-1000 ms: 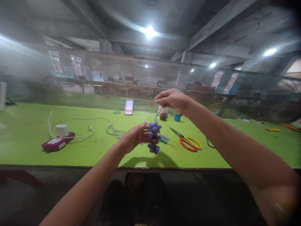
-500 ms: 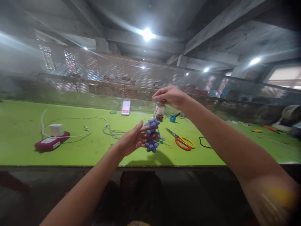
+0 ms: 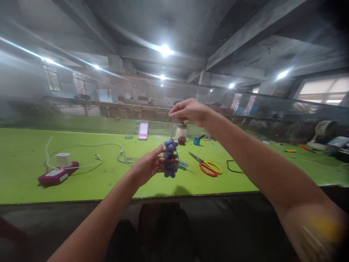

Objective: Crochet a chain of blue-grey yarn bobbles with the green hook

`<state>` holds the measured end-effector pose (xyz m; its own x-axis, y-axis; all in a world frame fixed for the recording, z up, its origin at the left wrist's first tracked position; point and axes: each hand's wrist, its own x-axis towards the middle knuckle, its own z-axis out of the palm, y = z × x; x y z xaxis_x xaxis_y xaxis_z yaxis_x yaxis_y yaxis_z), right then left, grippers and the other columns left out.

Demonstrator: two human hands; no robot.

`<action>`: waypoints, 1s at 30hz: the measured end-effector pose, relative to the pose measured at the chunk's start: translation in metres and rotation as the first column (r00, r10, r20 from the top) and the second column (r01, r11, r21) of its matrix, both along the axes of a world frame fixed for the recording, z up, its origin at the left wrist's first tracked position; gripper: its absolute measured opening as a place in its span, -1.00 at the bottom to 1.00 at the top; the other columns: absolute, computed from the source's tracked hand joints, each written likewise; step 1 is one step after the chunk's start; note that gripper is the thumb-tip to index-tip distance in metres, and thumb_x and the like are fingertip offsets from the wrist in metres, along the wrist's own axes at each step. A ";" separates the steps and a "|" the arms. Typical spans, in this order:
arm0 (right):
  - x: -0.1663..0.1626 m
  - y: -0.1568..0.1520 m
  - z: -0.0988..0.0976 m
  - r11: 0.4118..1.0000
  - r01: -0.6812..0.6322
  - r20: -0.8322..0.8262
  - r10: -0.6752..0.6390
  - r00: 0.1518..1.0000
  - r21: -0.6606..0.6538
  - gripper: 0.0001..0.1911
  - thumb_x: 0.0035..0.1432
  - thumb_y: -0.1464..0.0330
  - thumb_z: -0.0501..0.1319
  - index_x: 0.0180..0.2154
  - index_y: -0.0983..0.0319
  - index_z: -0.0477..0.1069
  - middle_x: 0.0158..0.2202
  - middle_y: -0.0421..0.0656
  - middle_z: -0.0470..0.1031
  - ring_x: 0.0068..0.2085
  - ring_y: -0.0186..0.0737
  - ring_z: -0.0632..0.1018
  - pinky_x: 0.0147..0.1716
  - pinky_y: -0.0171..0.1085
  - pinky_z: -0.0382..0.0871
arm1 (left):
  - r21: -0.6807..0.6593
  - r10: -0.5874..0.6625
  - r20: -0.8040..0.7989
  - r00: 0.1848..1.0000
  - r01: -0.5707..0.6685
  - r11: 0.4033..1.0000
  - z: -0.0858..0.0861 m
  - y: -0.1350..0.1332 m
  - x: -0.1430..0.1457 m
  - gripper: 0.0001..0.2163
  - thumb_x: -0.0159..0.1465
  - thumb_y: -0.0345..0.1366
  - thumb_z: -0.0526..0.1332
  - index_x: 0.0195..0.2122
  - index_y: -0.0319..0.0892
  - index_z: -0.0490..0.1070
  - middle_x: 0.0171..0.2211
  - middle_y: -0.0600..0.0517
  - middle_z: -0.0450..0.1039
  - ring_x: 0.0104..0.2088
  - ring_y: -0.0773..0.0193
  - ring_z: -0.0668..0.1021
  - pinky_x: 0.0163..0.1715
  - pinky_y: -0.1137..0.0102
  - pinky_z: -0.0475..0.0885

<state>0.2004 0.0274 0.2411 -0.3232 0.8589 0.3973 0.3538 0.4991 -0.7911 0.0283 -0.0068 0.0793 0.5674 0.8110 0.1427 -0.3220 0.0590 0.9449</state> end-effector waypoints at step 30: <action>-0.028 0.000 -0.013 0.999 -0.016 0.050 0.014 0.999 0.036 -0.79 -0.02 0.69 0.31 -0.57 0.33 0.53 -0.73 -0.24 0.34 -0.65 -0.46 0.29 -0.66 -0.38 0.13 | 0.062 0.392 -0.301 0.869 -0.392 0.918 -0.040 0.022 -0.050 -0.53 0.18 0.04 0.28 -0.14 -0.33 0.45 -0.35 -0.22 0.58 -0.31 0.06 0.63 -0.27 0.24 0.48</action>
